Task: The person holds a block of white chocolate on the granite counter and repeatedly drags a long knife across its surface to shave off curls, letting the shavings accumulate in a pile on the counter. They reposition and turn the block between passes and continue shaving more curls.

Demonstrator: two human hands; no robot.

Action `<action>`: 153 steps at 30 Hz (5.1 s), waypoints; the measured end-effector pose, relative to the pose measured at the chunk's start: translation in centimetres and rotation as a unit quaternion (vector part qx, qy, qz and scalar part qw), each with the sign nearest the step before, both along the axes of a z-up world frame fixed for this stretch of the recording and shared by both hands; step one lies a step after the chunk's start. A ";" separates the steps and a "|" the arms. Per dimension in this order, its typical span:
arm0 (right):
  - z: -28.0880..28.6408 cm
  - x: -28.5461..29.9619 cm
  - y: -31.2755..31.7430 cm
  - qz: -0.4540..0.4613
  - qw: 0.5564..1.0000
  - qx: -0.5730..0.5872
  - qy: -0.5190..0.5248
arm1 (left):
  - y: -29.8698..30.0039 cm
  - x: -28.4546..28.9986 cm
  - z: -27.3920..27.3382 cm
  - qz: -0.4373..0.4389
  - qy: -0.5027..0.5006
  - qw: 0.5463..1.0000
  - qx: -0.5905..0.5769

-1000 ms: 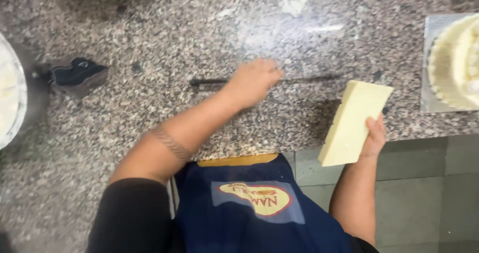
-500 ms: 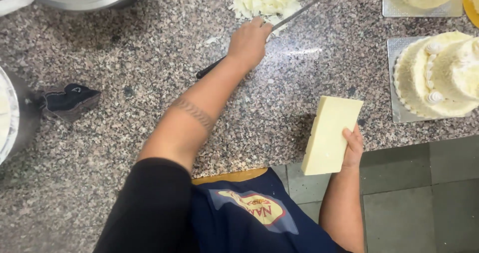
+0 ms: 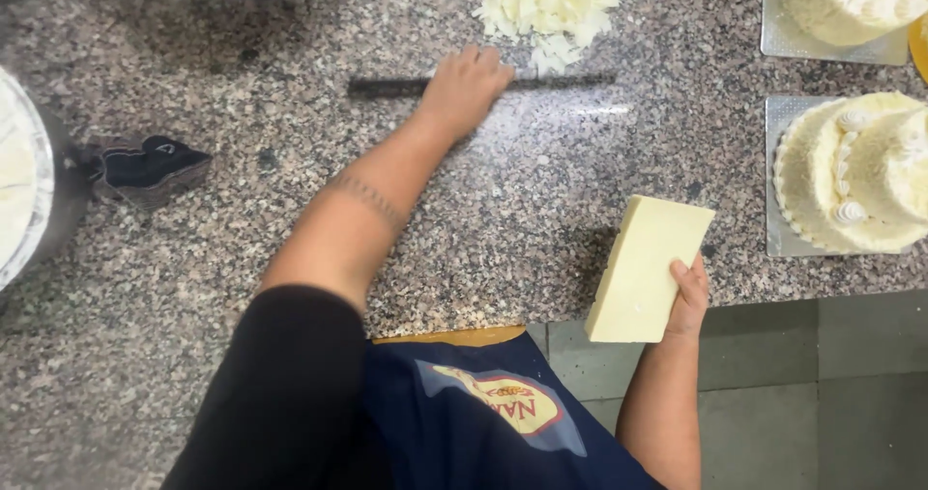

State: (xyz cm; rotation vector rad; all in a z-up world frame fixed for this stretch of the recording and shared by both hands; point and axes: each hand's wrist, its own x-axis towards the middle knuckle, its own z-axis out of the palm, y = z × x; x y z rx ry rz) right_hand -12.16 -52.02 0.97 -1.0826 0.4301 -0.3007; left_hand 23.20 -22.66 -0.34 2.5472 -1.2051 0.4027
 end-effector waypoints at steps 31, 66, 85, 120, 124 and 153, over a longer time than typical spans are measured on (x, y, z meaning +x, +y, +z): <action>6.8 32.3 -5.2 0.048 0.508 -0.805 0.301 | 17.7 -14.2 9.6 0.197 0.354 0.897 -0.180; 8.2 19.5 3.6 0.049 0.980 -0.178 -0.081 | 14.9 -19.2 4.3 0.207 0.390 0.877 -0.191; 9.6 20.1 5.1 0.017 0.982 -0.179 -0.052 | 17.6 -21.1 6.8 0.268 0.386 0.864 -0.178; 12.8 14.3 5.5 0.263 0.943 -0.205 -0.020 | 17.1 -17.6 5.4 0.196 0.230 0.949 -0.093; 15.9 18.0 10.3 0.399 0.831 -0.378 0.086 | 19.1 -18.4 4.8 0.258 0.273 0.924 -0.071; 7.2 14.6 26.9 0.600 0.349 -0.652 -0.305 | 22.1 -19.0 2.1 0.389 0.412 0.792 -0.229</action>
